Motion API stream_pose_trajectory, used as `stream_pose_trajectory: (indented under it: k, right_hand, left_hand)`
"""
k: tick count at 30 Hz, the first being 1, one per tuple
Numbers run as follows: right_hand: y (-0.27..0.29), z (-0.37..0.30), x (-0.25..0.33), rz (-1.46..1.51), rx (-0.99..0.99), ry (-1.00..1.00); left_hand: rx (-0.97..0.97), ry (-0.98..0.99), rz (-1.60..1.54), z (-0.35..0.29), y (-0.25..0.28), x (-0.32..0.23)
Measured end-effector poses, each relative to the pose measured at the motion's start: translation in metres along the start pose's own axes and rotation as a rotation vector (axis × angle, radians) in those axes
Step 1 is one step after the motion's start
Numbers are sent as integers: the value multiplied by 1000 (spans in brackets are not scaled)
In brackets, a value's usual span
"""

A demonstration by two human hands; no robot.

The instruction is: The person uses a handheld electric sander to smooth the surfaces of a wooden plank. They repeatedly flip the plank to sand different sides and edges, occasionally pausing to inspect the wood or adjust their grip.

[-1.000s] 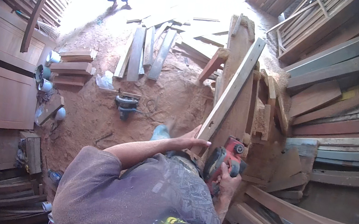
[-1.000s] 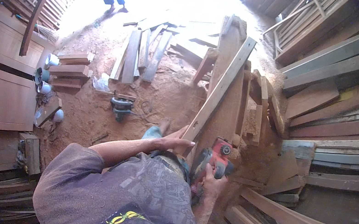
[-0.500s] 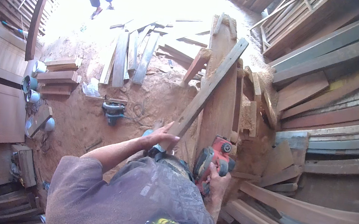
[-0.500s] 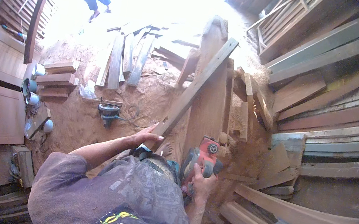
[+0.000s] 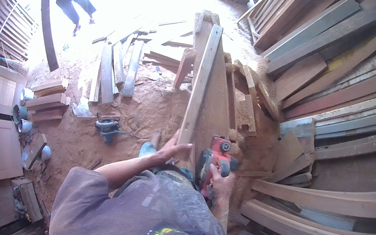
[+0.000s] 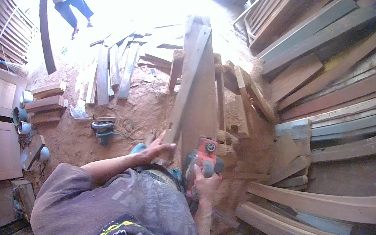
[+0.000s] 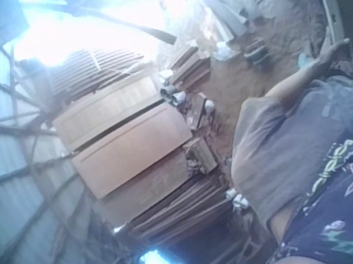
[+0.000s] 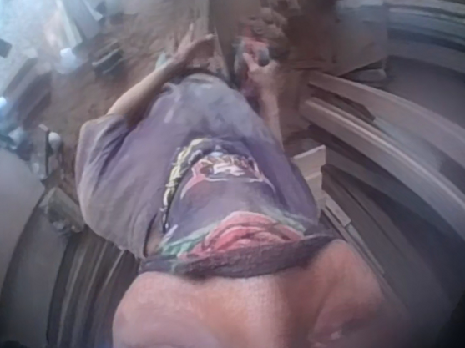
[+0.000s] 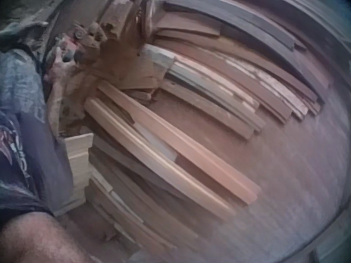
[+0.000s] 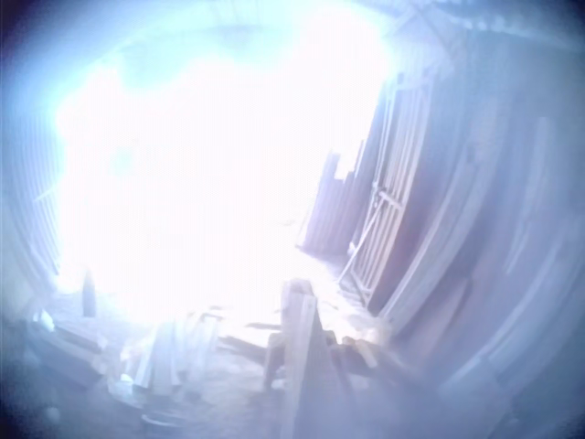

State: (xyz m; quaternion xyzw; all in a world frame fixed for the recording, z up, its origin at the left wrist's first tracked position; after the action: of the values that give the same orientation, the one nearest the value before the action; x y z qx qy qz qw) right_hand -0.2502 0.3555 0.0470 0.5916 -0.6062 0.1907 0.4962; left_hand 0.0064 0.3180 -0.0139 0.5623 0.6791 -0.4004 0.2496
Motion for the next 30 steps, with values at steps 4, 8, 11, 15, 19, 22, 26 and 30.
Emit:
stream_pose_trajectory:
  k: [4, 8, 11, 15, 19, 22, 26, 30]
  right_hand:
    - [-3, -1, -1, -21, -18, 30]
    - [-4, -5, 8, -48, -2, -14]
    - [-4, 7, -16, -21, -1, 44]
    - [-2, -9, 9, -6, 47, -60]
    - [0, -4, 5, -74, 40, -34]
    - [-2, -1, -1, 39, 31, -21]
    - [-7, -2, 4, -6, 53, -20]
    - [-1, -12, 15, 11, 43, -72]
  left_hand:
    - [-19, 21, 119, -16, 50, 11]
    - [-53, 96, 308, -12, 36, 21]
    - [23, -18, 208, -10, 2, -4]
    - [-8, -132, 78, 28, -13, -1]
    - [14, -46, 108, 44, -15, -20]
    - [34, 46, 30, 38, -19, -28]
    - [10, -151, 62, 44, -5, -17]
    - [21, -100, 64, 32, -13, -18]
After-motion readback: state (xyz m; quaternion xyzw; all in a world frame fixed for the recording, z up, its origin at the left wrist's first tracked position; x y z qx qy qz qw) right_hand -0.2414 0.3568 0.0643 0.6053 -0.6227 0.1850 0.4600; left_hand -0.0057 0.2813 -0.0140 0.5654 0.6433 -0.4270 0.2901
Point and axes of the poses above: each hand's wrist, its own z-axis towards the middle knuckle, its own y-axis out of the back of the hand, x = y × z, the point moved 6 cm from there along z, towards the middle knuckle, and after that the axes turned 8 degrees about -x, right-handed, at the moved point
